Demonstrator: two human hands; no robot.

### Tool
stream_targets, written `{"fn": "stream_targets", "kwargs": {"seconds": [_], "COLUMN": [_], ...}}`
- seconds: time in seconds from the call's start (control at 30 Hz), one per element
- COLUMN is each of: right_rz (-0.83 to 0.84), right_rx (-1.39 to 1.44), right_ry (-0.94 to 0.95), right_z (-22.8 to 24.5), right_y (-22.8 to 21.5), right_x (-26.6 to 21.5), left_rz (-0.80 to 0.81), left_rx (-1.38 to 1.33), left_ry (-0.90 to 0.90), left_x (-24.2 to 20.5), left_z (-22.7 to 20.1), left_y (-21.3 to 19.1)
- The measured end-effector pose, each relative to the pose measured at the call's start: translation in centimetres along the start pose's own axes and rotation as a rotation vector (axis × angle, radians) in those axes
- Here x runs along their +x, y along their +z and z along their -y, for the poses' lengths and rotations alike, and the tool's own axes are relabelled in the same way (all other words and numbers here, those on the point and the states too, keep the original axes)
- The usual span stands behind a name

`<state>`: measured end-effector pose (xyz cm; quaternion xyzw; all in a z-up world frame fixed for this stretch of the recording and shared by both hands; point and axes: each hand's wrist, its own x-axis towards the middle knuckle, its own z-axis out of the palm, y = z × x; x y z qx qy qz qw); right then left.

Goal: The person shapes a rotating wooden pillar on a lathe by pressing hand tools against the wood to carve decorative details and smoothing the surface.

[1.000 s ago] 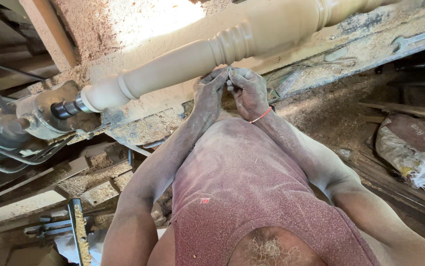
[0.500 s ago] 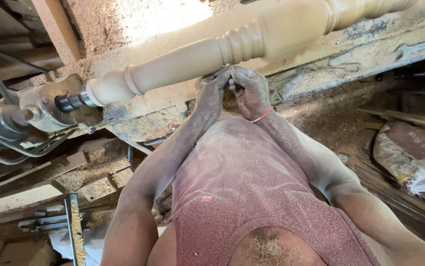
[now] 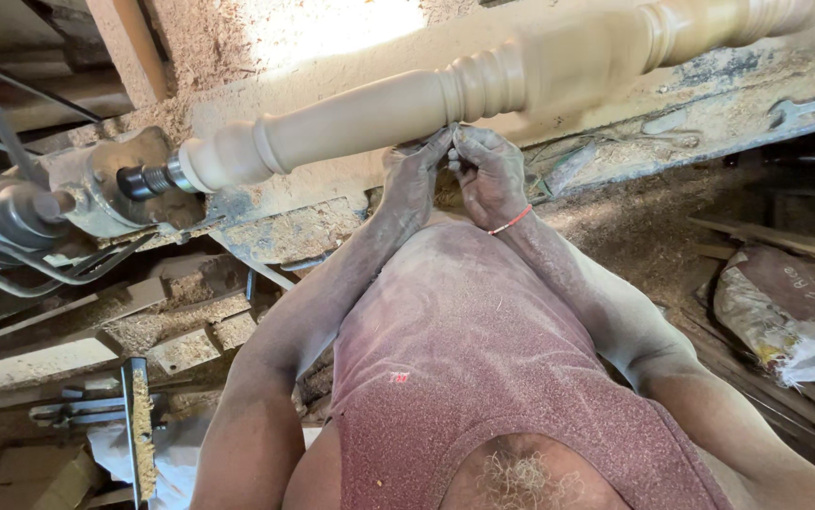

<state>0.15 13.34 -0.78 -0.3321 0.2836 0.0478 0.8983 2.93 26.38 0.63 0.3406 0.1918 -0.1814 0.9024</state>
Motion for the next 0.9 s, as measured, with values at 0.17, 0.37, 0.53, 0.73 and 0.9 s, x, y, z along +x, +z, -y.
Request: {"fn": "stream_targets", "kwargs": {"seconds": [0.17,0.37,0.53,0.73,0.9], "right_rz": [-0.014,-0.033,-0.071,-0.061,-0.023], "right_rx": [-0.040,-0.180,-0.274,-0.229,-0.427], "right_ry": [-0.029,-0.137,-0.180,-0.191,-0.306], "right_z": [0.3,1.1,1.5,1.2,1.6], "right_y": [0.1,1.2,2.2,2.5,2.7], "right_x": [-0.1,-0.8,-1.2,-1.0,-1.5], "left_rz": [-0.003,-0.042,0.052,0.098,0.104], "left_rx": [-0.026,0.000,-0.116,-0.157,-0.176], "left_ry": [-0.015,-0.098,-0.045,-0.055,-0.083], "left_x": [0.1,0.3,0.1,0.7,0.6], "left_z": [0.1,-0.5,0.4,1.5,1.7], "left_y": [0.3,0.4,0.1,-1.1,-1.2]}}
